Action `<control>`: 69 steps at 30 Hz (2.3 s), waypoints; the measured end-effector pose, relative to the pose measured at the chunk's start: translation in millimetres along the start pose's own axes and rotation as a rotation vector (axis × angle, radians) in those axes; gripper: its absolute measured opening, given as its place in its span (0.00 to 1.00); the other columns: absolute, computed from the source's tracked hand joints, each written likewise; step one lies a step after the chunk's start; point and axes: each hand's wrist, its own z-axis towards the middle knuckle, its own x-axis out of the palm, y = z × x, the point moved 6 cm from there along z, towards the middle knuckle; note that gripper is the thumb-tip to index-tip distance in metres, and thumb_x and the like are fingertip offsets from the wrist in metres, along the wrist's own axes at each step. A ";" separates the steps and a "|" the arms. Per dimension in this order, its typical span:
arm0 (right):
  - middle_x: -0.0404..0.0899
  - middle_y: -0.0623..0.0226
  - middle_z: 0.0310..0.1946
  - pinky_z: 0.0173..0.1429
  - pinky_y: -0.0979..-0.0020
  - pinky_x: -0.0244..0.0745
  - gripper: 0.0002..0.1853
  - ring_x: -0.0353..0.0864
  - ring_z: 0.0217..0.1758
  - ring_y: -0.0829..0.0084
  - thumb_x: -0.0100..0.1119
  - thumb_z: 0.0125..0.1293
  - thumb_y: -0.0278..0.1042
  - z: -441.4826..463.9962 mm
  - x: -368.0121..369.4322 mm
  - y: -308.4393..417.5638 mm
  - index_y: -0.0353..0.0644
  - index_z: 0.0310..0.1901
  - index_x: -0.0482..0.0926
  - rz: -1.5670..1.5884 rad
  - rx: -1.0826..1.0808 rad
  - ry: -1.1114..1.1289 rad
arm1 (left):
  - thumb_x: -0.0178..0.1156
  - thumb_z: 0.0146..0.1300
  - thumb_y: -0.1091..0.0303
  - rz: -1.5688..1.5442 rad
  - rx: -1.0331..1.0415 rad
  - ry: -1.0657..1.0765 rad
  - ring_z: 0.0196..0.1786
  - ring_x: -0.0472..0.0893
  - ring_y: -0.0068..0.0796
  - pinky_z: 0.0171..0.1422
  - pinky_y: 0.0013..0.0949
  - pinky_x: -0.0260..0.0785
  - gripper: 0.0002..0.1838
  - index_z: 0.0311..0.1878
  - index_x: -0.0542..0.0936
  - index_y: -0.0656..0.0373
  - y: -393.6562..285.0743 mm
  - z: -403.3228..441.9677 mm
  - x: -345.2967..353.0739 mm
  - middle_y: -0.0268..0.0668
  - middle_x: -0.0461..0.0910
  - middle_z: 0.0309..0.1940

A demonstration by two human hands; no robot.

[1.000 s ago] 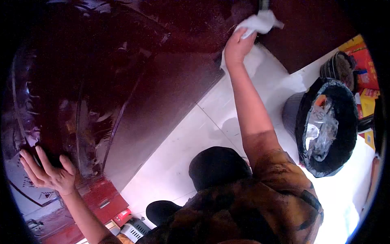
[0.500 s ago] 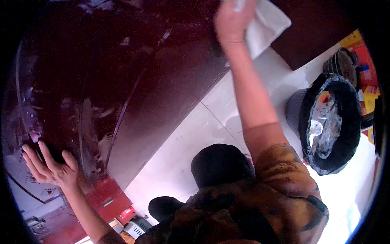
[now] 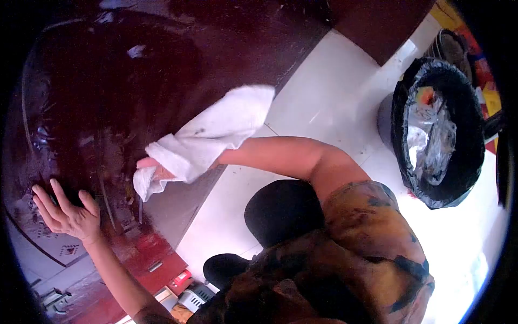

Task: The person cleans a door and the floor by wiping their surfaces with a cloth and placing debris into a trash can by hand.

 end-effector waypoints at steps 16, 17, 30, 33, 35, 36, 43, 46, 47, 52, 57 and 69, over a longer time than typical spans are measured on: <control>0.72 0.34 0.39 0.57 0.46 0.61 0.18 0.69 0.47 0.39 0.49 0.68 0.39 -186.7 -86.3 -134.3 0.25 0.39 0.70 -0.326 1.159 -1.021 | 0.43 0.70 0.45 0.023 0.058 -0.028 0.67 0.65 0.44 0.70 0.39 0.58 0.29 0.64 0.71 0.55 -13.3 8.0 -1.9 0.45 0.66 0.66; 0.71 0.35 0.45 0.61 0.45 0.59 0.16 0.68 0.52 0.38 0.50 0.64 0.34 -159.8 -77.8 -103.5 0.28 0.45 0.71 -0.305 0.958 -0.795 | 0.43 0.70 0.45 0.031 0.061 -0.022 0.67 0.66 0.44 0.69 0.40 0.59 0.29 0.64 0.71 0.55 -14.8 8.3 -2.5 0.45 0.66 0.67; 0.72 0.40 0.53 0.63 0.60 0.63 0.24 0.70 0.56 0.46 0.50 0.68 0.38 -2.3 -279.6 -73.9 0.25 0.58 0.67 -0.510 0.343 -1.253 | 0.45 0.68 0.48 -0.016 -0.040 -0.006 0.67 0.65 0.50 0.70 0.44 0.56 0.26 0.62 0.74 0.52 -9.4 -0.5 0.3 0.48 0.66 0.67; 0.73 0.37 0.47 0.64 0.45 0.57 0.20 0.69 0.53 0.38 0.51 0.62 0.38 41.6 -183.1 -26.1 0.26 0.47 0.74 -0.701 0.206 -0.904 | 0.44 0.69 0.49 -0.016 -0.080 0.014 0.67 0.65 0.46 0.69 0.42 0.56 0.24 0.62 0.75 0.49 -3.0 -3.2 -2.9 0.45 0.67 0.67; 0.68 0.31 0.54 0.70 0.39 0.46 0.23 0.62 0.62 0.36 0.51 0.59 0.39 52.6 -83.8 -5.2 0.22 0.47 0.73 -0.803 0.074 -0.451 | 0.43 0.69 0.54 -0.065 -0.106 0.020 0.67 0.65 0.42 0.69 0.41 0.54 0.23 0.61 0.77 0.49 -2.4 -1.2 -5.9 0.43 0.67 0.67; 0.62 0.31 0.62 0.73 0.39 0.42 0.25 0.56 0.71 0.41 0.49 0.61 0.35 49.9 -32.1 5.6 0.21 0.53 0.71 -0.686 0.034 -0.253 | 0.42 0.69 0.56 -0.084 -0.125 0.049 0.68 0.65 0.41 0.70 0.40 0.53 0.23 0.61 0.77 0.49 0.0 -2.0 -9.5 0.43 0.67 0.67; 0.76 0.57 0.55 0.65 0.66 0.68 0.25 0.76 0.57 0.61 0.51 0.68 0.50 7.4 27.2 26.6 0.45 0.62 0.71 0.038 0.573 0.765 | 0.48 0.59 0.64 -0.407 -0.219 0.067 0.70 0.63 0.41 0.73 0.41 0.46 0.24 0.60 0.78 0.52 2.6 -37.0 -43.3 0.43 0.67 0.67; 0.75 0.58 0.54 0.76 0.59 0.52 0.28 0.72 0.60 0.64 0.53 0.65 0.55 -39.1 -28.8 -80.1 0.40 0.57 0.72 -0.347 0.407 0.444 | 0.49 0.59 0.62 -0.412 -0.271 0.296 0.69 0.65 0.37 0.73 0.43 0.46 0.22 0.57 0.80 0.48 -29.2 -122.5 -75.2 0.41 0.69 0.66; 0.75 0.57 0.53 0.73 0.57 0.54 0.26 0.72 0.58 0.61 0.54 0.64 0.52 -32.0 -67.9 -89.5 0.40 0.55 0.73 -0.575 0.226 0.239 | 0.50 0.60 0.60 -0.431 -0.294 0.387 0.69 0.65 0.36 0.73 0.43 0.47 0.22 0.57 0.79 0.46 -45.3 -158.4 -82.9 0.39 0.69 0.66; 0.76 0.51 0.49 0.64 0.49 0.60 0.19 0.72 0.54 0.46 0.61 0.57 0.39 89.1 -93.5 41.3 0.38 0.48 0.78 -1.075 -0.430 -0.377 | 0.57 0.57 0.66 -0.769 -0.579 0.694 0.69 0.64 0.36 0.72 0.50 0.52 0.21 0.57 0.76 0.47 -120.6 -296.6 -128.2 0.36 0.68 0.66; 0.76 0.52 0.46 0.64 0.42 0.58 0.13 0.73 0.56 0.50 0.60 0.60 0.39 121.4 123.2 131.7 0.39 0.42 0.78 -1.111 -0.610 -0.206 | 0.59 0.58 0.64 -0.995 -0.553 0.727 0.65 0.68 0.34 0.71 0.48 0.54 0.19 0.55 0.77 0.49 -157.1 -307.7 -181.1 0.36 0.72 0.61; 0.75 0.57 0.57 0.46 0.76 0.72 0.22 0.78 0.46 0.77 0.44 0.72 0.30 -43.0 367.3 103.3 0.43 0.67 0.66 -0.067 0.111 1.412 | 0.57 0.54 0.62 -1.392 -0.488 0.484 0.51 0.77 0.30 0.61 0.37 0.65 0.20 0.52 0.79 0.55 -170.8 -337.1 -215.3 0.34 0.78 0.50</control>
